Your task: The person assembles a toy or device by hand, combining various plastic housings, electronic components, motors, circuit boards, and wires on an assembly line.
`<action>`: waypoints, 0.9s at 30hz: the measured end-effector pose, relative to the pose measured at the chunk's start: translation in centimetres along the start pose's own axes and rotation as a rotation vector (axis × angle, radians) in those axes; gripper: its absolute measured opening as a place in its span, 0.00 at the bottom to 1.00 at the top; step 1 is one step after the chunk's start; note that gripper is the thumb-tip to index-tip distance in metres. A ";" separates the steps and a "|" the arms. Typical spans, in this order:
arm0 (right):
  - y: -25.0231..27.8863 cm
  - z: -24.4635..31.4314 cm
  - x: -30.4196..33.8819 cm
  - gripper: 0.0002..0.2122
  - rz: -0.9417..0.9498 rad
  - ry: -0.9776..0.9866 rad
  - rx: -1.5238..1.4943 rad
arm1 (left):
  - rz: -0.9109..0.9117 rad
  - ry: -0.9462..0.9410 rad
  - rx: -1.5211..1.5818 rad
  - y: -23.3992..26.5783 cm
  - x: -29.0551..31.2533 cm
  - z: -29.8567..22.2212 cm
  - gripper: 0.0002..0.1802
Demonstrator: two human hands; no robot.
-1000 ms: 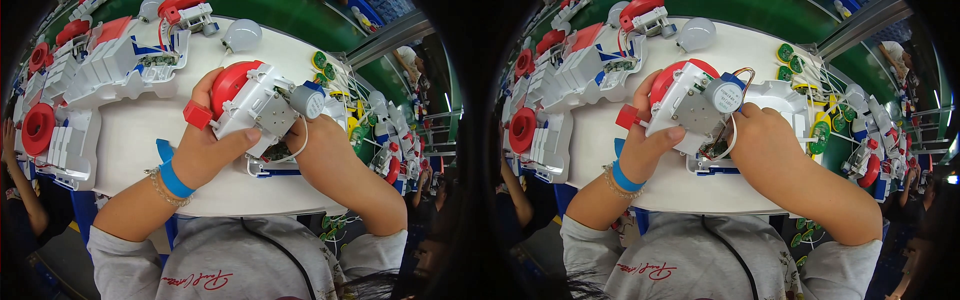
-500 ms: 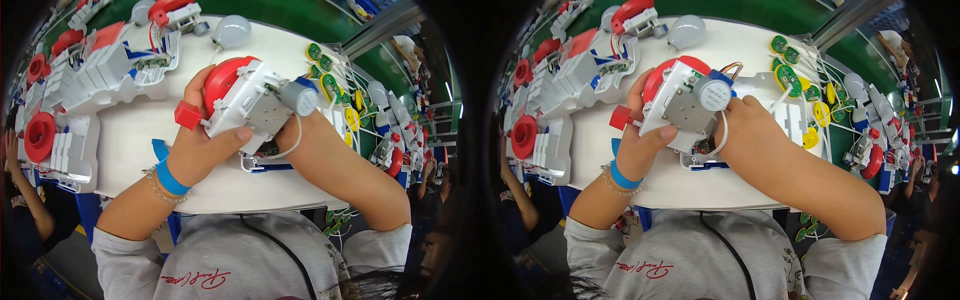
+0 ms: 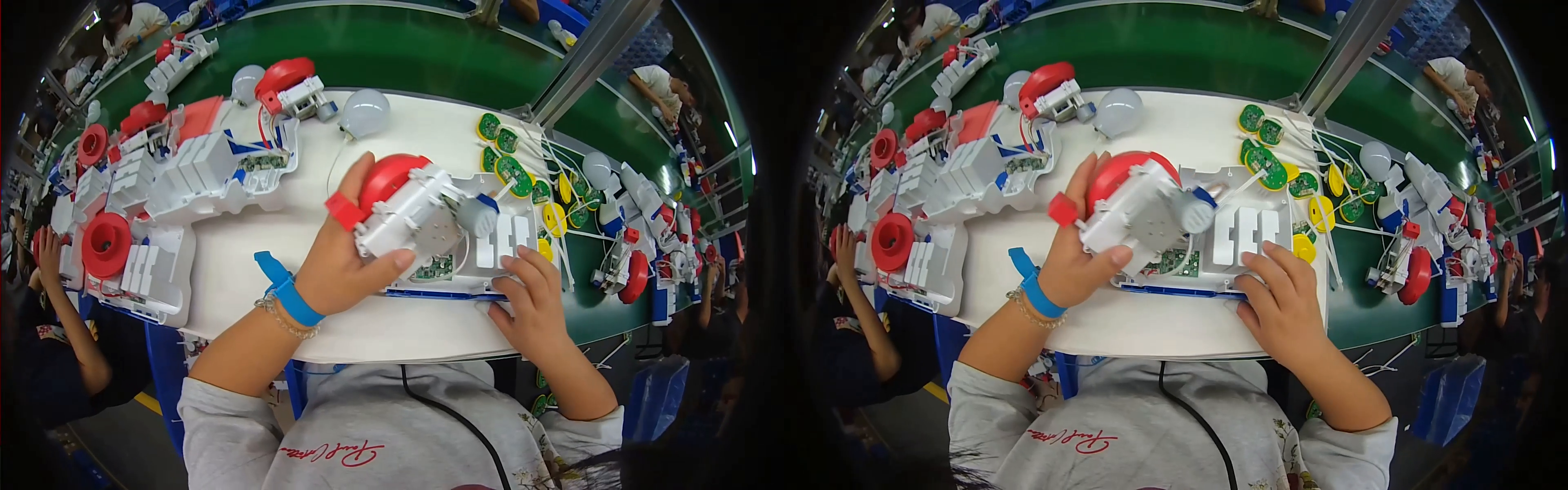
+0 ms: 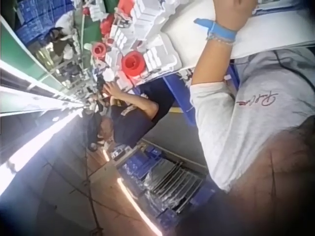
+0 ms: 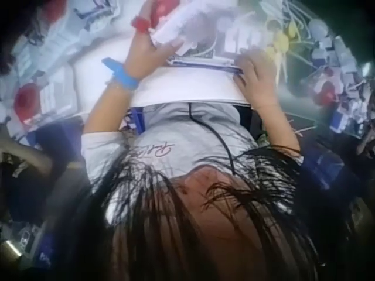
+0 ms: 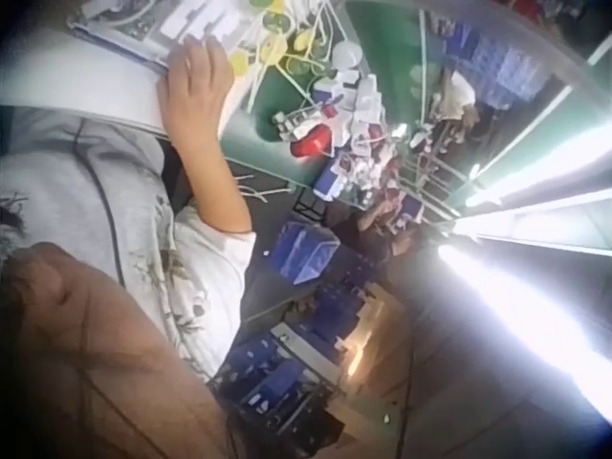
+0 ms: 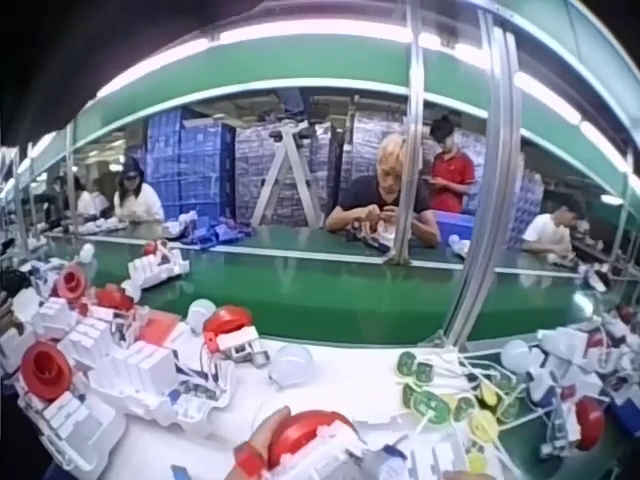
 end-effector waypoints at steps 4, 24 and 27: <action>-0.2 -0.4 -0.5 0.16 0.005 -0.001 -0.028 | 0.200 0.134 -0.181 -0.8 -2.0 -0.4 0.35; 9.1 -8.3 -25.6 0.16 -0.266 -0.138 -0.183 | 0.141 -0.366 -0.575 0.2 -0.3 -1.8 0.25; 6.0 -12.6 -31.2 0.17 -0.357 -0.178 0.102 | 0.207 -0.337 -0.534 -0.6 -0.6 -0.8 0.23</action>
Point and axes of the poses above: each hand's wrist, its own x-axis away from the middle knuckle, its own y-axis out of the back of the hand, z = x × y, the point moved 6 cm from there along -x, towards the middle knuckle, and after that the axes turned 3 degrees about z, right-handed, at the moved point
